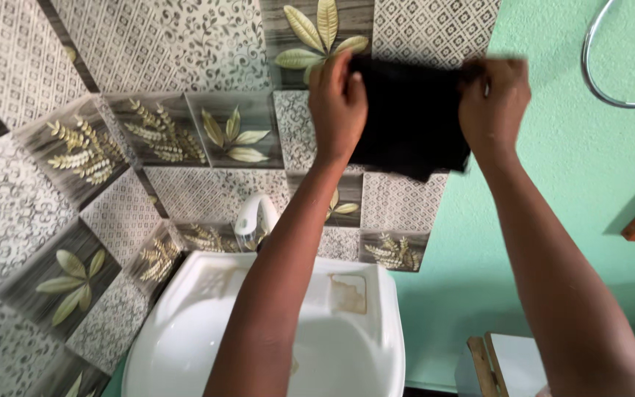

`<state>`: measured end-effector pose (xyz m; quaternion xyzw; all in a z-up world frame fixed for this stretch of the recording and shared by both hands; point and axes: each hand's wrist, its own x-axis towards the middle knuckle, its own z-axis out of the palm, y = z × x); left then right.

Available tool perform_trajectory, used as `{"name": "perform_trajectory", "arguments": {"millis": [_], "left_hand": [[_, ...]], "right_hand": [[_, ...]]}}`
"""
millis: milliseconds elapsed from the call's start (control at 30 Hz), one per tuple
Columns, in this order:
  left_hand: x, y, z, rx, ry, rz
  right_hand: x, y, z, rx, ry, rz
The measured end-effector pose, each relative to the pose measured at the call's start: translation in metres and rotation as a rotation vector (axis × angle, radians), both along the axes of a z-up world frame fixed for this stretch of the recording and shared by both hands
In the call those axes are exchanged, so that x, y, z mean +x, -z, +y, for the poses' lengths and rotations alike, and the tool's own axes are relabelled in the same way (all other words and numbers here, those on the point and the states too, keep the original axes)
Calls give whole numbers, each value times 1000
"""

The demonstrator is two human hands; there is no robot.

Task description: The person wipes the tiled wall above a bathroom sink using a dark cloth. They rinse the cloth in the sink under running water and wring it out before resuming wiping the wall surface.

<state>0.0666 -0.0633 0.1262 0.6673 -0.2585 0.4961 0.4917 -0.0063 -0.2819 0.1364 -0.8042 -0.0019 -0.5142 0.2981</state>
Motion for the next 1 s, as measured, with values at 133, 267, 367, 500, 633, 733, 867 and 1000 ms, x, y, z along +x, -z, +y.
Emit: {"name": "perform_trajectory", "arguments": {"millis": [133, 267, 367, 500, 633, 733, 867, 1000], "left_hand": [[38, -17, -22, 354, -409, -282], [40, 39, -26, 429, -515, -198], [44, 108, -21, 534, -511, -156], [46, 204, -12, 612, -531, -72], [42, 236, 4, 655, -506, -39], [44, 183, 3, 640, -462, -111], [48, 41, -3, 588, -510, -192], [57, -86, -11, 594, -585, -264]], "right_hand": [[45, -10, 31, -503, 148, -255], [67, 58, 48, -432, 364, -245], [71, 140, 50, -437, 485, -167], [70, 231, 46, -456, 368, -134], [58, 240, 59, -388, 244, -194], [66, 169, 56, -365, 210, -274], [93, 30, 39, -501, 340, -436], [111, -77, 21, -497, 334, -749]]}}
